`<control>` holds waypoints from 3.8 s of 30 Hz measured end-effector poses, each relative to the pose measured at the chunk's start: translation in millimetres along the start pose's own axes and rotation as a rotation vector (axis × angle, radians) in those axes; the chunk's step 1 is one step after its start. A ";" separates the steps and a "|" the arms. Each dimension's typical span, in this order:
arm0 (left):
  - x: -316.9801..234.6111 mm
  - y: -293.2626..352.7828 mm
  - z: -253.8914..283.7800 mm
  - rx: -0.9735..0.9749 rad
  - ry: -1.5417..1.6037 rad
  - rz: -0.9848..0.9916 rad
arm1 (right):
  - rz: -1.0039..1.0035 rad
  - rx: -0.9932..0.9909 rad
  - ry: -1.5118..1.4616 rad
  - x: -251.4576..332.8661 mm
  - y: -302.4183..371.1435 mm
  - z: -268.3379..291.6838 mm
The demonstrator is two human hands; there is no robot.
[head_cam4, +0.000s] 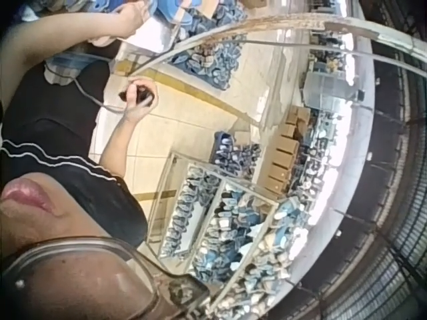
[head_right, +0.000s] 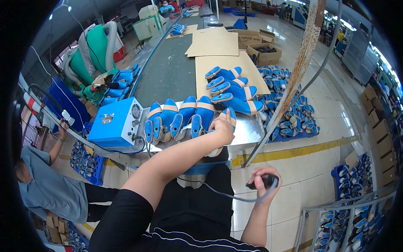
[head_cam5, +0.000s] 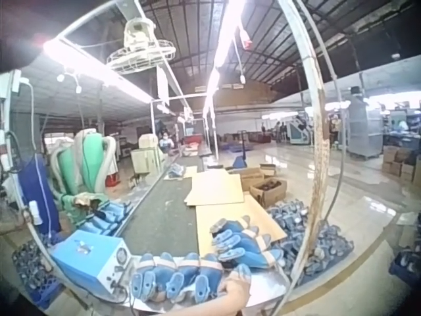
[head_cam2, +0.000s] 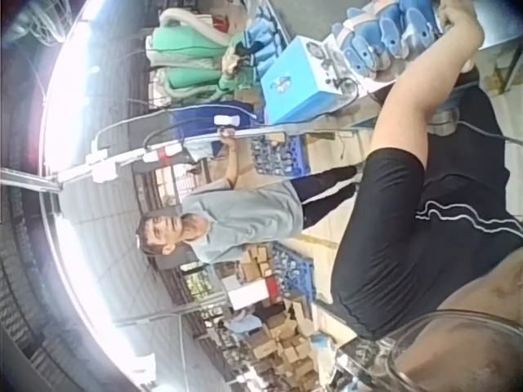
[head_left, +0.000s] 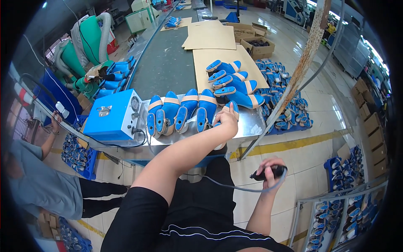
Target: The recorder is using a heat gun or ultrasonic tool to smooth or seal edges on blue sandals in a factory environment.
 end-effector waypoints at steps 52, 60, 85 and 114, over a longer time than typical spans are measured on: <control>56.3 12.9 10.1 0.007 0.368 -0.330 | -0.378 -0.136 0.534 -165.4 -235.6 -45.2; 29.0 -66.9 29.6 0.224 0.262 -0.425 | -0.301 -0.344 0.294 -96.7 -140.3 1.4; 246.7 313.5 -100.6 1.238 2.165 -0.235 | -0.112 1.631 0.419 40.6 45.5 -263.4; 263.5 390.2 -225.5 0.491 2.896 -0.949 | 0.396 0.683 -0.538 126.2 4.8 -216.3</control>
Point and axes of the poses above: each hand's wrist, its own y-axis away from the middle knuckle, its own z-axis out of the back of the hand, x = y × z, the point moved 1 cm from there along -y, towards the middle knuckle, and after that the axes turned 2 degrees about y, right-handed, at the moved point
